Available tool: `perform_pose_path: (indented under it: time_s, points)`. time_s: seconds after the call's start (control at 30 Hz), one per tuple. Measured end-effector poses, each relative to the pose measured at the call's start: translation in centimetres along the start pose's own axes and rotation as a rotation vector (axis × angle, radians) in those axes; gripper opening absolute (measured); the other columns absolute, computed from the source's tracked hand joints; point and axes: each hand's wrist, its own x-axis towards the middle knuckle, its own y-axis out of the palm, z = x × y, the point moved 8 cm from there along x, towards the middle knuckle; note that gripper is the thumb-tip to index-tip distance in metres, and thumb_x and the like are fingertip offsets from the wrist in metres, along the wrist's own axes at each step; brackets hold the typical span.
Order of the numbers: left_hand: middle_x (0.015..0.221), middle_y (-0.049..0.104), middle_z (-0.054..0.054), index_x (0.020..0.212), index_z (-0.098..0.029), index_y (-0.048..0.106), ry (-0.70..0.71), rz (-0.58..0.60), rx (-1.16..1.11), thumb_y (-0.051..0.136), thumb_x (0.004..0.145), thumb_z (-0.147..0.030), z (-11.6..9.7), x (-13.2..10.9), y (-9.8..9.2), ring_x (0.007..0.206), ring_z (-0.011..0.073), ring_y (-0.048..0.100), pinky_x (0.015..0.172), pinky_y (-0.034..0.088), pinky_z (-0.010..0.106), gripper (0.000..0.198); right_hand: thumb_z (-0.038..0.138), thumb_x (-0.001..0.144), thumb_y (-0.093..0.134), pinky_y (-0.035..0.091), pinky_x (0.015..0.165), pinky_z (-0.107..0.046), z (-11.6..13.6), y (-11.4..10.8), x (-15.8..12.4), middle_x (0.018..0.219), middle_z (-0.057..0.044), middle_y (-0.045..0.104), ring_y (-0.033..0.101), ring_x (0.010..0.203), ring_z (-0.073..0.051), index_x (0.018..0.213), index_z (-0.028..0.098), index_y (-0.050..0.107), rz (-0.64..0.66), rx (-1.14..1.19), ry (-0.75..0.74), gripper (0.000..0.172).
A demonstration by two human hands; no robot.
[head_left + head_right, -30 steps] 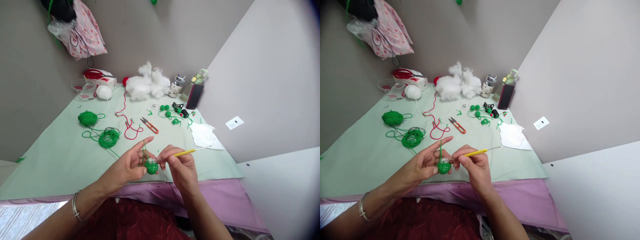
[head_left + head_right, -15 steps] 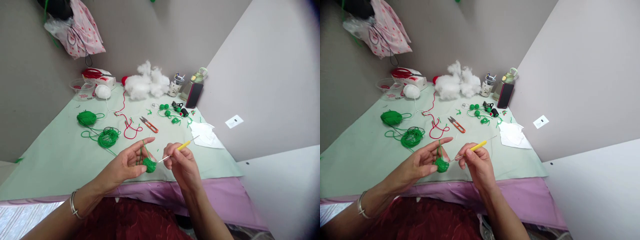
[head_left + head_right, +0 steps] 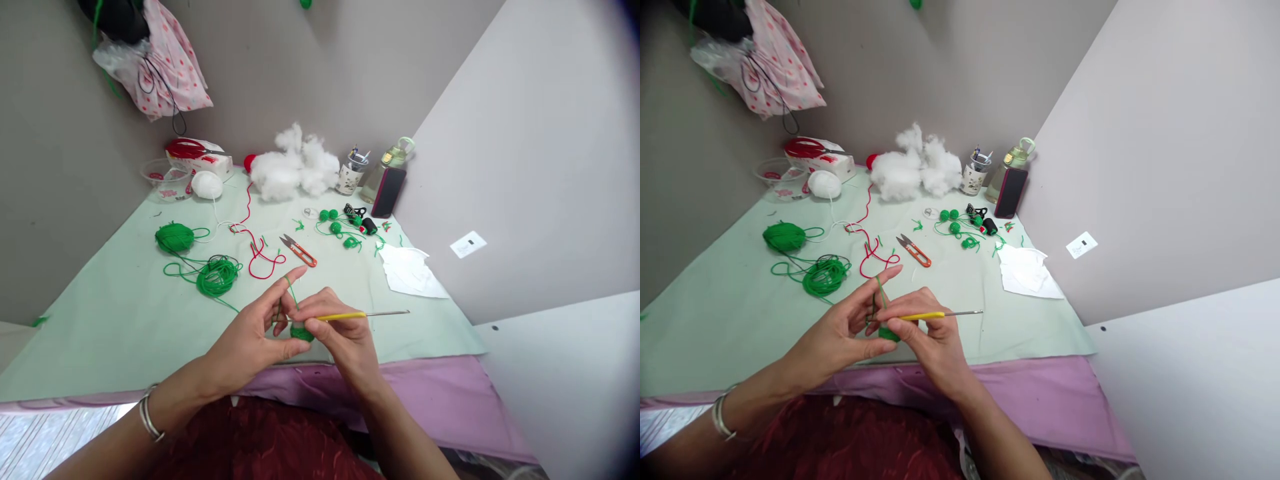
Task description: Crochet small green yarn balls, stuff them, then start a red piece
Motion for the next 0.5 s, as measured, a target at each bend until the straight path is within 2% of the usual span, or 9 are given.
perform_pose_path:
  time_s: [0.07,0.13,0.23,0.3,0.4,0.5]
  points:
    - [0.093,0.052,-0.005,0.155,-0.041,0.041,0.003,0.011,0.051,0.084,0.078,-0.024,-0.3,0.1,0.0,0.088,0.0136,0.053,0.086,0.044,0.03,0.09,0.028,0.093,0.073,0.05,0.08,-0.03,-0.7,0.0,0.2,0.085,-0.003,0.075,0.063,0.084,-0.016,0.095,0.028,0.083,0.0,0.115,0.075,0.01]
    - [0.092,0.056,-0.005,0.153,-0.038,0.046,0.03,-0.01,0.083,0.084,0.078,-0.024,-0.7,0.2,-0.1,0.087,0.0138,0.054,0.085,0.046,0.03,0.085,0.032,0.088,0.077,0.049,0.067,-0.025,-1.8,0.0,0.4,0.082,-0.002,0.074,0.06,0.072,-0.013,0.09,0.027,0.082,-0.033,0.34,0.185,0.007]
    - [0.096,0.062,-0.003,0.147,-0.035,0.053,0.129,-0.103,0.082,0.082,0.081,-0.025,-1.3,0.2,-0.5,0.092,0.0149,0.057,0.089,0.048,0.029,0.072,0.034,0.08,0.085,0.035,0.048,-0.016,-3.3,0.0,0.6,0.074,-0.001,0.071,0.045,0.054,-0.006,0.083,0.023,0.081,-0.117,0.602,0.316,0.013]
    - [0.103,0.064,-0.001,0.141,-0.034,0.059,0.212,-0.167,0.088,0.082,0.083,-0.026,-1.6,0.0,-0.6,0.094,0.0147,0.058,0.084,0.051,0.026,0.064,0.033,0.078,0.086,0.026,0.043,-0.013,-3.9,0.2,0.6,0.071,0.0,0.069,0.032,0.048,-0.002,0.083,0.021,0.08,-0.149,0.69,0.37,0.015]
    - [0.107,0.064,-0.001,0.137,-0.038,0.062,0.333,-0.23,0.132,0.082,0.083,-0.025,-2.1,-0.6,-0.6,0.085,0.0117,0.057,0.072,0.052,0.021,0.059,0.032,0.081,0.084,0.022,0.04,-0.011,-3.9,0.8,0.7,0.073,0.0,0.07,0.022,0.042,0.002,0.085,0.02,0.079,-0.116,0.767,0.411,0.013]
    - [0.102,0.067,-0.003,0.14,-0.041,0.06,0.398,-0.238,0.162,0.08,0.085,-0.021,-2.6,-1.0,-0.5,0.079,0.0098,0.057,0.076,0.054,0.02,0.061,0.03,0.082,0.084,0.021,0.038,-0.011,-3.5,1.0,0.9,0.074,0.0,0.071,0.018,0.038,0.004,0.086,0.019,0.078,-0.094,0.792,0.405,0.014]
